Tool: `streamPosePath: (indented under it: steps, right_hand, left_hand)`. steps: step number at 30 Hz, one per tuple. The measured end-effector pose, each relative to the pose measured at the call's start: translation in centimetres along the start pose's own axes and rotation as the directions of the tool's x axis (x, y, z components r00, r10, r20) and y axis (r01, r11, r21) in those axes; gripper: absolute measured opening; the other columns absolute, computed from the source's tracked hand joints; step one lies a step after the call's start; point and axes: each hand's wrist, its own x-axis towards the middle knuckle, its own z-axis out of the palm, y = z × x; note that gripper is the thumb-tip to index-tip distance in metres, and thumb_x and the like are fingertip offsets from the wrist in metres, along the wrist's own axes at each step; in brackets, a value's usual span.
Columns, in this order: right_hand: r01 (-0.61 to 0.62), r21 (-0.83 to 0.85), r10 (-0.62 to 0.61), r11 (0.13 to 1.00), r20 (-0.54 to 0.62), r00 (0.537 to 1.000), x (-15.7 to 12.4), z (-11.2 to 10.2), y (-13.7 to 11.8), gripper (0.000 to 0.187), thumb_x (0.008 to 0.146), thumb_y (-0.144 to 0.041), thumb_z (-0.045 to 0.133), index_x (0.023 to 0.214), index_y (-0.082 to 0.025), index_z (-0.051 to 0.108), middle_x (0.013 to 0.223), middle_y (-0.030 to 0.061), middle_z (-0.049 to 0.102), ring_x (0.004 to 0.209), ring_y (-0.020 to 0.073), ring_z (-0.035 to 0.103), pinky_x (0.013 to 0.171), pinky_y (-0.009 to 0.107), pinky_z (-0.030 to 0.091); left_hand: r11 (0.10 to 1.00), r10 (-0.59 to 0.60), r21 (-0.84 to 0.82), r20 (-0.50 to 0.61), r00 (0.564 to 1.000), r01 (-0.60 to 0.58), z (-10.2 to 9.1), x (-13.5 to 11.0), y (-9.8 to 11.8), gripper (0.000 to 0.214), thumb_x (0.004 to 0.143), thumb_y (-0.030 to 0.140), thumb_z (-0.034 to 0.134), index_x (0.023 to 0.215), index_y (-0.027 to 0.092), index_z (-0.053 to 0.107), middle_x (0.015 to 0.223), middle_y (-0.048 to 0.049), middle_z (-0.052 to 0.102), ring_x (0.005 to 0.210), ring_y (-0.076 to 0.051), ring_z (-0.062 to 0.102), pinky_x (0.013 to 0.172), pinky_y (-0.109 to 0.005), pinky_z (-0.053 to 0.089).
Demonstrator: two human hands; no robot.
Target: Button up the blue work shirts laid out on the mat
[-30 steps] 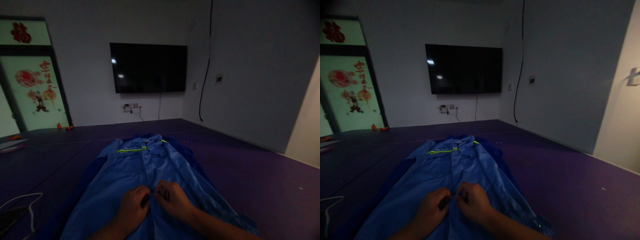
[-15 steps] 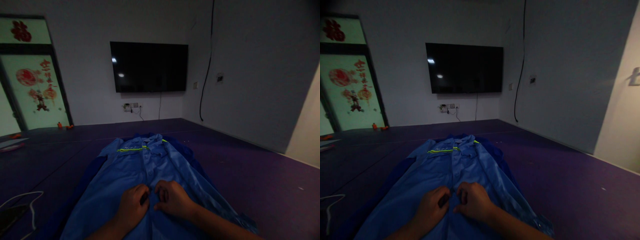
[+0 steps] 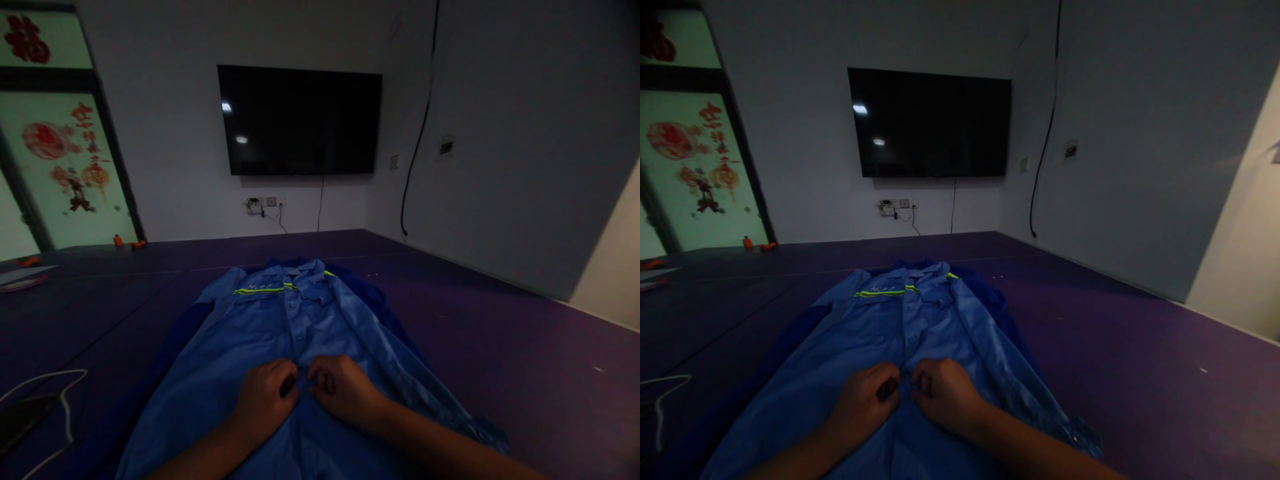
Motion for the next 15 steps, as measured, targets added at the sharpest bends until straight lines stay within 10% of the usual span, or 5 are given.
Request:
streamPosePath:
  steps: [15]
  right_hand:
    - [0.127,-0.048,-0.127,0.991,-0.012,0.992,-0.35,0.08,0.21,0.031,0.06,-0.008,0.049,0.085,-0.017,0.065,0.061,-0.0011,0.063,0.05,0.0092,0.053,0.047,0.017,0.033]
  left_hand:
    - [1.0,0.016,-0.014,-0.018,1.0,-0.017,-0.24,-0.13,-0.14,0.018,0.065,0.009,0.047,0.073,0.018,0.061,0.065,0.0004,0.062,0.057,-0.011,0.054,0.052,-0.019,0.037]
